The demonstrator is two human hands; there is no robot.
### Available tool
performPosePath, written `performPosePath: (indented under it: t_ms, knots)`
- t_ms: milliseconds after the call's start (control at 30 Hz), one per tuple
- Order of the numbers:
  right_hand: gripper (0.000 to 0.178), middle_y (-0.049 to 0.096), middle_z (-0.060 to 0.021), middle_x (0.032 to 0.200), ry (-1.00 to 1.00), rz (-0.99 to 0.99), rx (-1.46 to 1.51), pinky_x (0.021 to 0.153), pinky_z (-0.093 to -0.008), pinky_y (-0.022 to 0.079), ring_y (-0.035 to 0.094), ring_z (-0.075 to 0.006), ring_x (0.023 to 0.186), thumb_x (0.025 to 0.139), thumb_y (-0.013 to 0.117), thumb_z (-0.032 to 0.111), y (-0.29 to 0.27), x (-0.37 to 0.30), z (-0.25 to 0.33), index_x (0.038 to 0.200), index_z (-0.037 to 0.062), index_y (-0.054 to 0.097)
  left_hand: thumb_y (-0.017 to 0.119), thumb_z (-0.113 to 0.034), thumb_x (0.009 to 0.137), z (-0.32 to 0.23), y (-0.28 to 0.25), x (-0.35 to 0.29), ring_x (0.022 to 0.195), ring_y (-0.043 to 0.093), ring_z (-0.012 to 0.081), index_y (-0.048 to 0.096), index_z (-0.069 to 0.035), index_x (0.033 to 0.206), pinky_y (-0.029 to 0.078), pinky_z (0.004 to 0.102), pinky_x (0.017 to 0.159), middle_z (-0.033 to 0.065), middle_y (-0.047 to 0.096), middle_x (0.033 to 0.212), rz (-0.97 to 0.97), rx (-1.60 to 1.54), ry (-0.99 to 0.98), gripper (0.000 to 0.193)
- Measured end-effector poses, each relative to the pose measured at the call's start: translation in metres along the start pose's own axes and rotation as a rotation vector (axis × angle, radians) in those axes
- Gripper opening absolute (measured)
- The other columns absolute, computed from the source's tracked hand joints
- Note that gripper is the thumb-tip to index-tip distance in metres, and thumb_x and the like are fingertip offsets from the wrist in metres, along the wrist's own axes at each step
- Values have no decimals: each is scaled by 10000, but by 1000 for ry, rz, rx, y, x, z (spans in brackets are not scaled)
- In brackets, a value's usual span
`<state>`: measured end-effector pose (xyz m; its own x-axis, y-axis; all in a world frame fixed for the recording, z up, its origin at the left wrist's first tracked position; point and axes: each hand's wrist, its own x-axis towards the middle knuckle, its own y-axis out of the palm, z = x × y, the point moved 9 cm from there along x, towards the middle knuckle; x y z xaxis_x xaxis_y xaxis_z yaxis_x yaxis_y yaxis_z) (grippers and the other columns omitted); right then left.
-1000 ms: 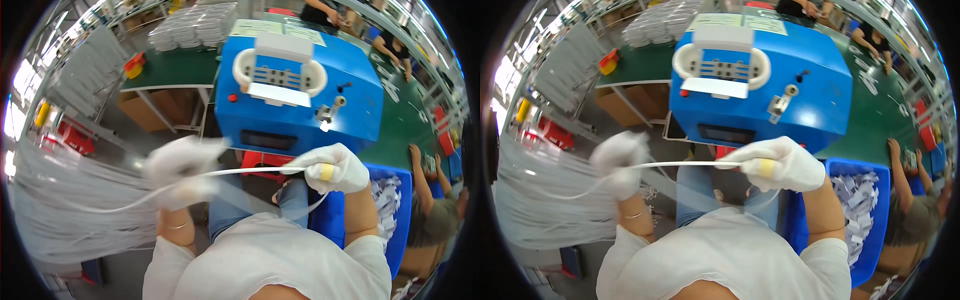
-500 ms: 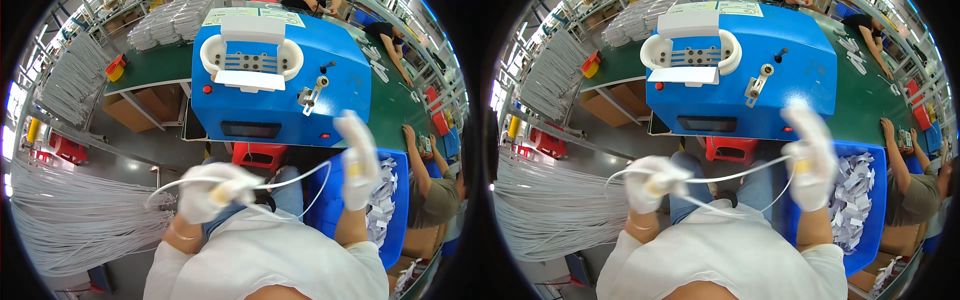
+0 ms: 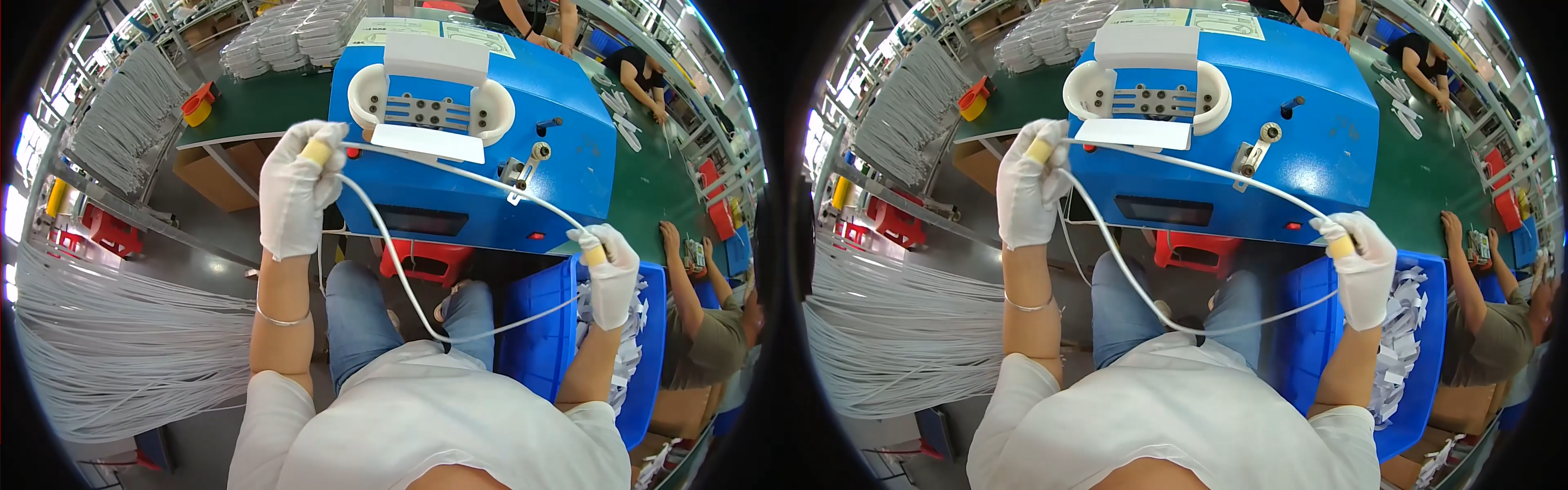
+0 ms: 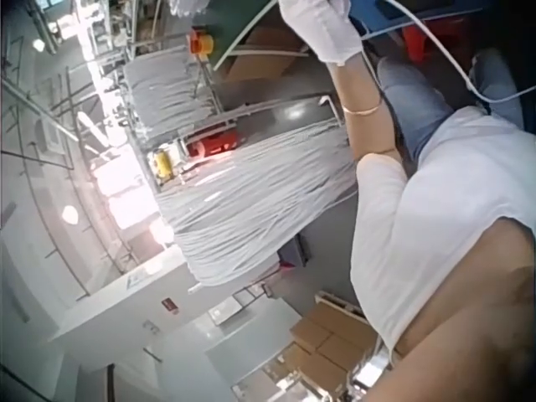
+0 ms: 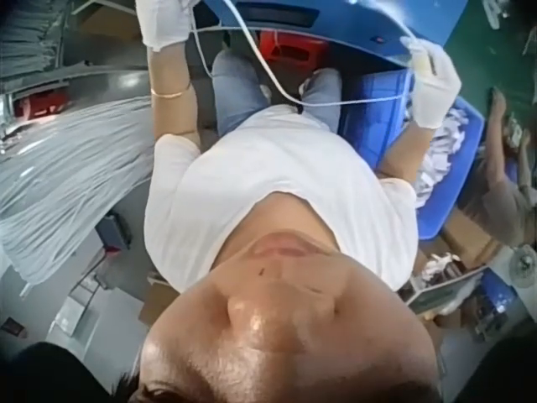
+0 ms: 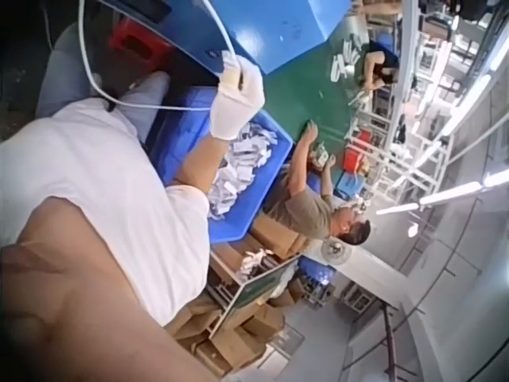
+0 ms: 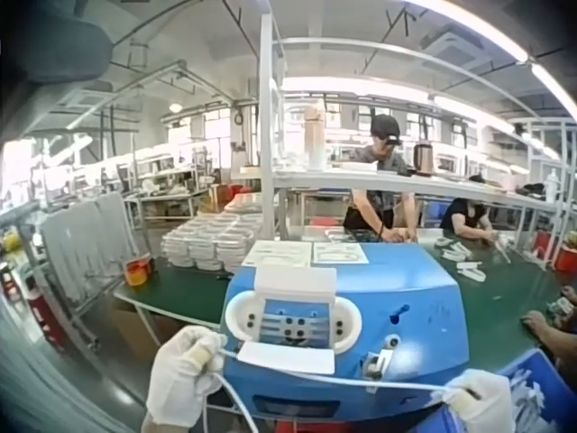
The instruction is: Manually feed and process white electrical cables through a benchtop machine and sort them into a bin.
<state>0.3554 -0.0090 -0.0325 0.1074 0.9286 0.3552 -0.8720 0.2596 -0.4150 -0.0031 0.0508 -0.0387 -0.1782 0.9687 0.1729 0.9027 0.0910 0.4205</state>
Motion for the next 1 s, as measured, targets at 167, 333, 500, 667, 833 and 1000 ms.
performPosePath:
  t_ms: [167,333,500,667,833,1000]
  knots:
    - [112,514,8,741,-44,-55,-21,587,-180,326,434,-50,652,862,620,75,-15,6,0,872,-34,639,591,-129,900,-2,10,11,439,374,2,594,9,944,272,132,389,45,597,692,44,181,-24,145]
    - [82,519,4,745,-149,-160,-98,590,-181,332,444,-53,662,856,629,54,-24,13,8,883,-23,635,609,-74,871,-11,10,19,439,391,11,589,32,942,284,137,383,132,648,761,66,188,25,129]
    - [92,537,13,747,-122,-116,-104,574,-181,329,439,-47,651,856,638,77,-21,19,-2,880,-9,657,619,-35,851,-5,7,23,447,417,16,595,47,924,291,144,375,152,652,765,-3,248,-29,112]
    - [93,547,40,729,33,-56,-28,545,-166,303,420,-21,624,854,635,93,-23,26,-19,880,14,678,654,-38,833,-4,8,18,515,492,28,608,31,895,369,139,441,107,650,765,-52,364,-7,103]
    - [149,492,74,664,40,-87,-132,476,-154,222,353,8,536,879,600,172,-66,50,-12,881,39,666,674,-46,828,-19,22,11,645,526,43,603,16,884,441,181,578,35,613,755,-21,599,321,110]
    - [144,471,78,645,-15,-141,-256,454,-170,221,351,3,517,872,600,192,-85,106,1,886,82,692,672,-128,855,-19,18,6,705,512,56,560,3,1097,445,200,655,5,588,738,-3,582,318,296]
